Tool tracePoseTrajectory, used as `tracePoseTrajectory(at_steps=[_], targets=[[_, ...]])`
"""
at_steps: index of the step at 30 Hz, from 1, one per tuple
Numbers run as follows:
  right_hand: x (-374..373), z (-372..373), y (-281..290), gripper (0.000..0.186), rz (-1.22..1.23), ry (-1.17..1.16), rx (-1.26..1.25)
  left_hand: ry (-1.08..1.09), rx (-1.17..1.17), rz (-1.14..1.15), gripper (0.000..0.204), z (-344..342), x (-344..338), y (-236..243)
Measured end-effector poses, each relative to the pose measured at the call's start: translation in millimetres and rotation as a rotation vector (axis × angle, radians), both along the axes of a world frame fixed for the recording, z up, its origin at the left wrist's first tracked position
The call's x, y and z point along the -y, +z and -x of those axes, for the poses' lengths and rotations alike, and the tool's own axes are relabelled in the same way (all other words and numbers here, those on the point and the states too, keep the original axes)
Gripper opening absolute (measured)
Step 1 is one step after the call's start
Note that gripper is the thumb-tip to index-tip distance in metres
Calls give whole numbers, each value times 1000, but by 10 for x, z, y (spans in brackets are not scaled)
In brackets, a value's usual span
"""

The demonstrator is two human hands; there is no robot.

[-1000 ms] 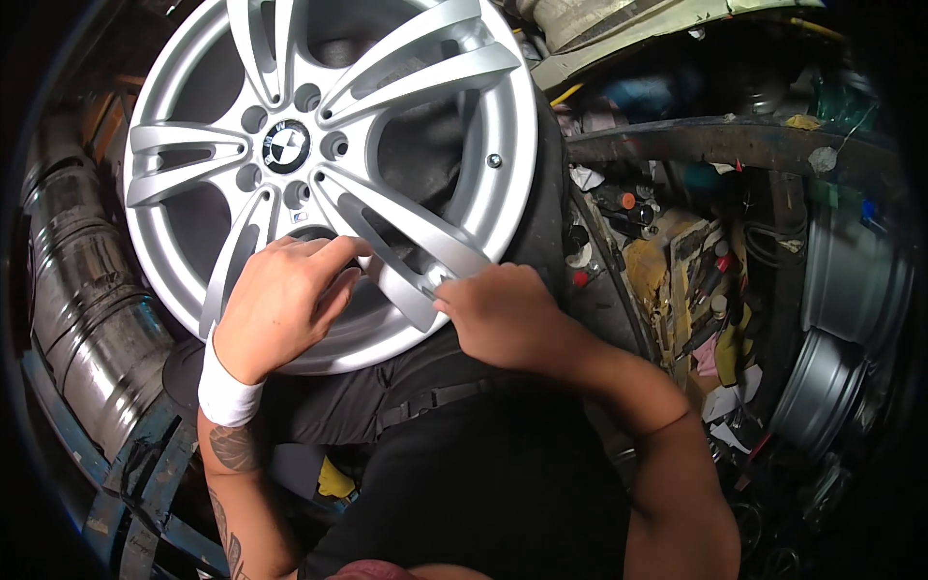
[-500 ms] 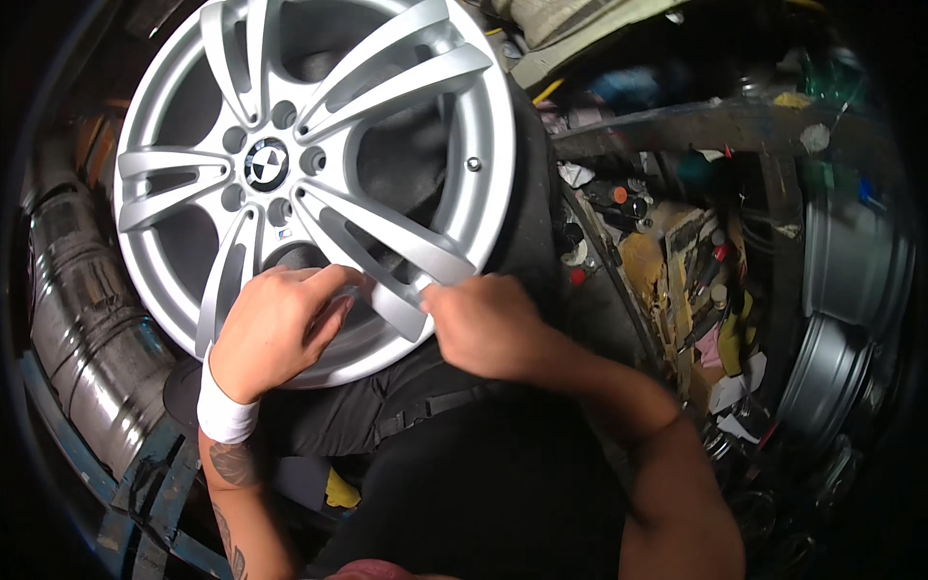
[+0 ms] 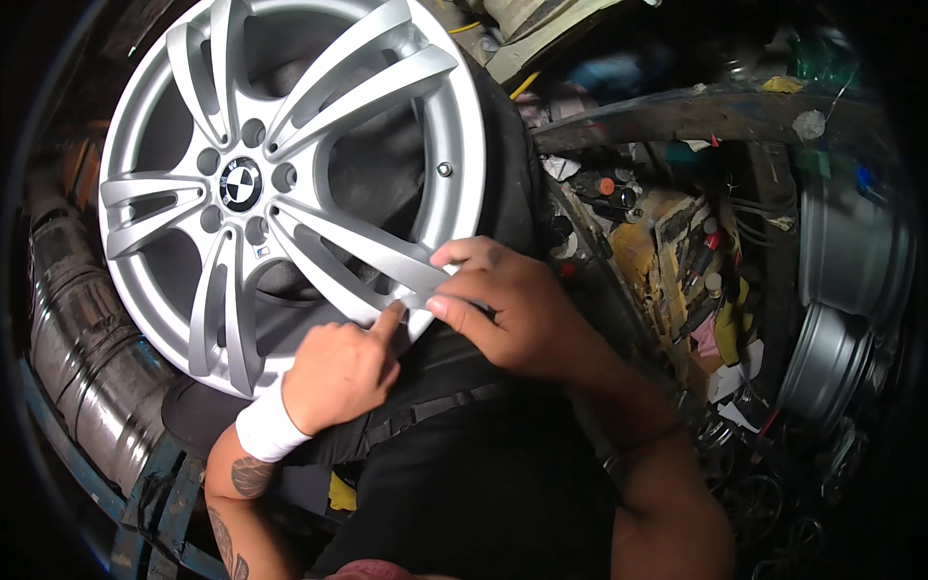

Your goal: Repairing scratches and scuffs on a car wheel rim using sandpaper and filler material.

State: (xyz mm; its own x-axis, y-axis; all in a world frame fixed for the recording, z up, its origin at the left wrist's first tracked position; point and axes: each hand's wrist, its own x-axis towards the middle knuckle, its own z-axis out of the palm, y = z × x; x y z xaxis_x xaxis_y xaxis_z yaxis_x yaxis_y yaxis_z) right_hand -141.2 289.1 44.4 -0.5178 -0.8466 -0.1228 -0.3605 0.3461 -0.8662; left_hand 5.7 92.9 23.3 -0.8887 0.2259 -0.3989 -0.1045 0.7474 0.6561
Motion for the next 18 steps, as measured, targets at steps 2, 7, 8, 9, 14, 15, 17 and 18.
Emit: tracePoseTrajectory(at_steps=[2, 7, 8, 9, 14, 15, 17, 18], targets=[[19, 5, -10, 17, -22, -180, -92, 72, 110, -65, 68, -6, -105, 49], [24, 120, 117, 22, -267, -171, -37, 147, 278, -250, 75, 33, -69, 153], [40, 122, 64, 22, -267, -156, -40, 169, 339, -338, 79, 43, -73, 165], [62, 128, 17, 17, -98, -113, -135, 210, 351, -397, 83, 37, -116, 105], [97, 150, 33, 12, 150, 133, -170, 324, 414, -545, 82, 19, -115, 77], [96, 153, 73, 19, 73, 163, -123, 277, 344, -578, 79, -33, -67, 62], [128, 116, 195, 21, -119, 175, -159, 235, 264, -618, 76, -99, -6, 118], [143, 100, 233, 23, -304, 172, -188, 213, 231, -552, 72, -130, 38, 227]])
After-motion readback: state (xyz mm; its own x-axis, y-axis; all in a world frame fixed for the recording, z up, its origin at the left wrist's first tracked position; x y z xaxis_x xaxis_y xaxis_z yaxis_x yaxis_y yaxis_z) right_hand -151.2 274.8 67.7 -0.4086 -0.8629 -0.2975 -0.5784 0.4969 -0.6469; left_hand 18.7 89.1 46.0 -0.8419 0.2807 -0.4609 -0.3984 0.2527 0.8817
